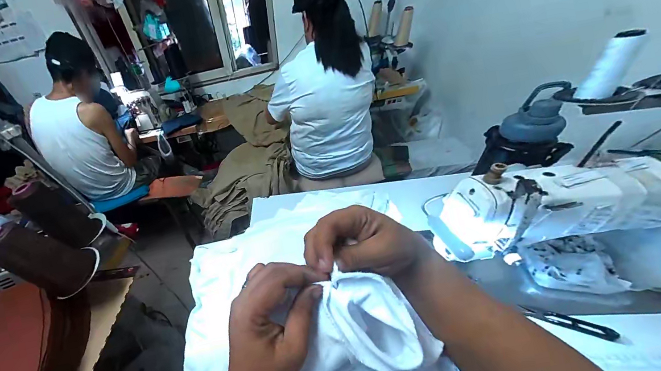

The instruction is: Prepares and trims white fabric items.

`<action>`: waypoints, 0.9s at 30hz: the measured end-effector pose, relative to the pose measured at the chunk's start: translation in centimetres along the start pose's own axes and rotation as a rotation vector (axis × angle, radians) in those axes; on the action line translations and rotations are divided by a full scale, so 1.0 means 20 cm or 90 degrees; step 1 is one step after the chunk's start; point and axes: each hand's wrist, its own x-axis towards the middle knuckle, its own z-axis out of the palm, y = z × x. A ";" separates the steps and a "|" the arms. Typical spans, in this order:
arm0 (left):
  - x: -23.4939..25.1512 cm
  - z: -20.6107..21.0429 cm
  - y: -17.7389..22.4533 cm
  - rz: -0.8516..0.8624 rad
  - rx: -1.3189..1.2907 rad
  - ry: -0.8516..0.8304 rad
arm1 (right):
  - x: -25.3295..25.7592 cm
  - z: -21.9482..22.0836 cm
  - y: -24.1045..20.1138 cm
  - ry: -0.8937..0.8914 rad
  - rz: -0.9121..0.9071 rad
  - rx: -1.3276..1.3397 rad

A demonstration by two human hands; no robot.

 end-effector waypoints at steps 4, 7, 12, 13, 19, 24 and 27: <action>0.00 0.02 -0.02 -0.023 -0.045 0.008 | -0.02 -0.01 0.00 0.022 0.034 0.005; 0.00 0.02 -0.02 -0.038 -0.057 0.011 | -0.03 -0.01 0.01 0.020 0.050 0.009; 0.01 0.02 -0.02 -0.080 -0.058 0.020 | -0.03 0.01 0.02 0.060 0.092 0.017; 0.01 0.01 -0.02 -0.087 -0.056 0.016 | -0.03 0.02 0.02 0.069 0.100 0.008; 0.00 0.02 -0.02 -0.091 -0.041 0.078 | 0.01 0.04 0.00 0.096 0.131 -0.051; 0.00 0.01 -0.07 -0.105 -0.045 0.173 | -0.05 0.08 -0.12 0.360 0.068 -0.307; 0.01 0.00 -0.08 -0.127 -0.074 0.222 | -0.15 0.16 -0.26 0.266 -0.048 -0.434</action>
